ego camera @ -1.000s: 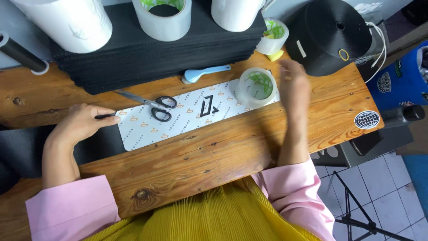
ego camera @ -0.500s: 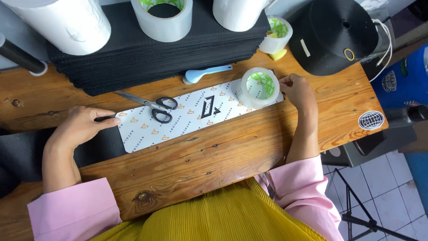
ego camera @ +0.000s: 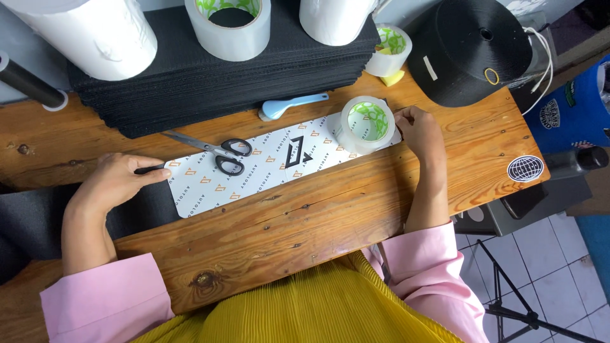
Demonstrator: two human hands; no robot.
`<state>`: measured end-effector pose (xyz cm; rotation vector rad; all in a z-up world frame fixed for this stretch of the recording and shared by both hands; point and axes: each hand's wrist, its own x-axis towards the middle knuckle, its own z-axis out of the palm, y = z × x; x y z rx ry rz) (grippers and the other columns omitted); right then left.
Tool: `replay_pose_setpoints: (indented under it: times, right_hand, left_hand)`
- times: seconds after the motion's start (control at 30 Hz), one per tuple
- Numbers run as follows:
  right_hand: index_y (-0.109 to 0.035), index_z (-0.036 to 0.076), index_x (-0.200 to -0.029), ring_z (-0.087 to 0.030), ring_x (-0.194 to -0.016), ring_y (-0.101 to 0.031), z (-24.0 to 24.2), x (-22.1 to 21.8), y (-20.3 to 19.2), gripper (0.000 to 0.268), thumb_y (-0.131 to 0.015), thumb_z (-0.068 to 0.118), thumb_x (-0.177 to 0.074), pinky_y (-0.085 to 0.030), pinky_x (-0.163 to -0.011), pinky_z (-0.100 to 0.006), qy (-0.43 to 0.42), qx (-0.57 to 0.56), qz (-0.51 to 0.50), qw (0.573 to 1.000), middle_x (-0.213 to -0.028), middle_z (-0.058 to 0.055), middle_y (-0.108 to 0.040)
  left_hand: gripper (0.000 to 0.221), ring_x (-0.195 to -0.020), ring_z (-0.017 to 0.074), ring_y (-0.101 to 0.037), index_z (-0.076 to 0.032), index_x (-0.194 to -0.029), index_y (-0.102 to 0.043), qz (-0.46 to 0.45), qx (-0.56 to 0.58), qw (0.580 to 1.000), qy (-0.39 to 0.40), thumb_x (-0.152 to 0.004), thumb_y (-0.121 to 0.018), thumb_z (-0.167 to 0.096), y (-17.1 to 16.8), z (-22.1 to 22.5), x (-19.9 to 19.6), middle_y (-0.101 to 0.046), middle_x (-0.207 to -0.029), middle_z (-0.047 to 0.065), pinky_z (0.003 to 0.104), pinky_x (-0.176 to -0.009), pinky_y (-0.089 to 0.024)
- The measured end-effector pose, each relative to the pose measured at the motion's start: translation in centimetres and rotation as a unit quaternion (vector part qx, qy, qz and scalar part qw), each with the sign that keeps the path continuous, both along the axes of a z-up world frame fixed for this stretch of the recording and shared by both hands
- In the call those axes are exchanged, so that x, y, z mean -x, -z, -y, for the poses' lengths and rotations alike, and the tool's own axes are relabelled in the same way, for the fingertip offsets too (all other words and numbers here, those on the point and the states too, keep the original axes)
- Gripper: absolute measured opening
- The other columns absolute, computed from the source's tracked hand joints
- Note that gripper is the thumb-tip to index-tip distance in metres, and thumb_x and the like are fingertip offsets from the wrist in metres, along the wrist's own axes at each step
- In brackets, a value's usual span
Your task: Measuring, cutting, and applying a black adhesive strap to a branded white template
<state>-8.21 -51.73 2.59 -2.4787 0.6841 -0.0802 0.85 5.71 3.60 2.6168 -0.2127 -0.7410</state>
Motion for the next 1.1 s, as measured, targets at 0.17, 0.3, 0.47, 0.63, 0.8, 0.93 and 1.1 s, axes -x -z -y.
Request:
replay_pose_setpoints:
  times: [0.17,0.3,0.47,0.63,0.8,0.93,1.1]
  right_hand:
    - [-0.074,0.012,-0.1,-0.032,-0.097,-0.068,1.1,-0.3,2.1,0.022,-0.062,0.029,-0.092,-0.049,-0.079,-0.048,-0.013,0.105,-0.015,0.994,-0.102,-0.004,-0.076]
    - [-0.073,0.011,-0.101,-0.024,-0.088,-0.067,-0.1,-0.4,0.0,0.022,-0.063,0.024,-0.085,-0.05,-0.068,-0.041,0.013,0.032,-0.067,0.997,-0.098,-0.005,-0.075]
    - [-0.072,0.009,-0.107,-0.017,-0.087,-0.069,-0.5,-0.4,-1.2,0.029,-0.072,0.026,-0.084,-0.052,-0.068,-0.034,0.026,-0.043,-0.066,0.997,-0.098,-0.004,-0.075]
    - [-0.075,0.007,-0.11,-0.01,-0.076,-0.067,0.9,-0.5,-0.3,0.024,-0.07,0.009,-0.086,-0.052,-0.068,-0.026,0.014,-0.144,-0.033,0.989,-0.09,-0.006,-0.077]
    - [-0.077,0.019,-0.095,-0.006,-0.069,-0.049,0.0,0.4,-2.3,0.008,-0.073,0.025,-0.092,-0.037,-0.069,-0.025,0.002,-0.139,-0.073,0.988,-0.079,0.006,-0.068]
    - [-0.075,0.018,-0.099,-0.009,-0.073,-0.053,0.3,0.6,-2.4,0.008,-0.073,0.022,-0.093,-0.039,-0.071,-0.025,0.012,-0.154,-0.065,0.986,-0.082,0.005,-0.068]
    - [-0.075,0.016,-0.101,-0.006,-0.076,-0.055,0.8,0.6,-1.8,0.008,-0.074,0.021,-0.094,-0.041,-0.074,-0.023,0.0,-0.17,-0.043,0.985,-0.085,0.005,-0.069]
  left_hand:
    - [0.045,-0.121,0.0232,-0.067,-0.02,-0.122,-0.08,0.008,-0.001,1.0,0.013,-0.087,-0.069,-0.047,-0.1,0.1,0.0,-0.077,-0.123,0.009,0.029,-0.107,-0.039]
    - [0.044,-0.119,0.0225,-0.069,-0.021,-0.121,-0.08,0.009,-0.01,1.0,0.022,-0.088,-0.067,-0.047,-0.7,0.2,0.1,-0.076,-0.124,0.006,0.03,-0.106,-0.041]
    - [0.043,-0.119,0.0209,-0.069,-0.02,-0.122,-0.08,0.01,-0.004,1.0,0.017,-0.088,-0.069,-0.045,-0.5,0.0,-0.1,-0.075,-0.124,0.006,0.029,-0.104,-0.041]
    - [0.044,-0.119,0.0204,-0.07,-0.019,-0.12,-0.081,0.015,0.0,1.0,0.015,-0.086,-0.071,-0.045,-0.3,-0.1,-0.1,-0.076,-0.123,0.007,0.03,-0.103,-0.043]
    - [0.045,-0.122,0.0219,-0.068,-0.017,-0.12,-0.08,0.018,-0.004,1.0,0.015,-0.086,-0.071,-0.045,0.0,-0.2,-0.2,-0.076,-0.123,0.007,0.031,-0.107,-0.042]
    - [0.044,-0.125,0.0205,-0.066,-0.014,-0.12,-0.08,0.011,0.008,1.0,-0.009,-0.086,-0.073,-0.041,-0.1,-0.1,-0.1,-0.076,-0.124,0.008,0.03,-0.11,-0.04]
    - [0.045,-0.126,0.0218,-0.066,-0.014,-0.12,-0.08,0.013,0.009,1.0,0.0,-0.086,-0.072,-0.042,0.5,-0.4,-0.4,-0.076,-0.124,0.008,0.03,-0.113,-0.039]
